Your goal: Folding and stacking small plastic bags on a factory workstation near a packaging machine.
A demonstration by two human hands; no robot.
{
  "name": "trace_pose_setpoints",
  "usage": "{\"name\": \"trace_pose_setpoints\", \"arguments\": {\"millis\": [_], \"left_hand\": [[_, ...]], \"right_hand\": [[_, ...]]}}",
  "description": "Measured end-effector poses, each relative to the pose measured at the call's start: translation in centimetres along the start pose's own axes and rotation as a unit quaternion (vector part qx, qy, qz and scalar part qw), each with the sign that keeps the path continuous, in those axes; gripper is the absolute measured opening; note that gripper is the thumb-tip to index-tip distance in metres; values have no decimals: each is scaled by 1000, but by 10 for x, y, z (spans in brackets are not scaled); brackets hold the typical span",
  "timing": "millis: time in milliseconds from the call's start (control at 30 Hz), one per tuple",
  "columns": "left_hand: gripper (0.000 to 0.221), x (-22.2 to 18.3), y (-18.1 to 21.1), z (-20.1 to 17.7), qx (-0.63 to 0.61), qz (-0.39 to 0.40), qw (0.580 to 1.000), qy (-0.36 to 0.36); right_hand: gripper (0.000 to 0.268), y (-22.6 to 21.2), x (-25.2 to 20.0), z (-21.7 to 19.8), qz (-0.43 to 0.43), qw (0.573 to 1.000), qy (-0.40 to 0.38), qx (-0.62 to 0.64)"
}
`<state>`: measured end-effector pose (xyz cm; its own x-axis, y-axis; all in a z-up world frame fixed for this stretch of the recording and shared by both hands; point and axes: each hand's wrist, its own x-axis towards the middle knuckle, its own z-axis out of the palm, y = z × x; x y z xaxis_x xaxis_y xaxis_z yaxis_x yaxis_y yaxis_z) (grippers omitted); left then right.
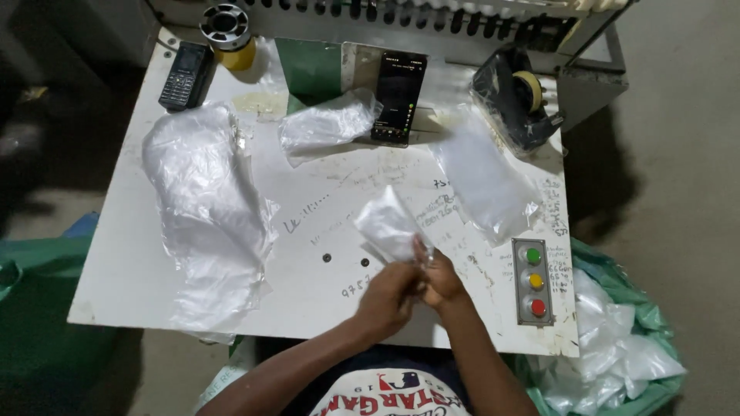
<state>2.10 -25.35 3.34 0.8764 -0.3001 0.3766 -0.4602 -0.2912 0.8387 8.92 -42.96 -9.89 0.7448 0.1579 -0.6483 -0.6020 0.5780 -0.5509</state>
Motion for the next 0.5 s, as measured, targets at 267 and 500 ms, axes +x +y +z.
{"name": "trace_pose_setpoints", "arguments": {"millis": [267,500], "left_hand": [[45,25,-12,-125,91,-53,994,6],[52,8,-70,-102,295,-52,954,14]], "right_hand": [[30,-23,-13,159,109,980,-158,42],[49,-64,-62,192,-492,769,20,-408]]}}
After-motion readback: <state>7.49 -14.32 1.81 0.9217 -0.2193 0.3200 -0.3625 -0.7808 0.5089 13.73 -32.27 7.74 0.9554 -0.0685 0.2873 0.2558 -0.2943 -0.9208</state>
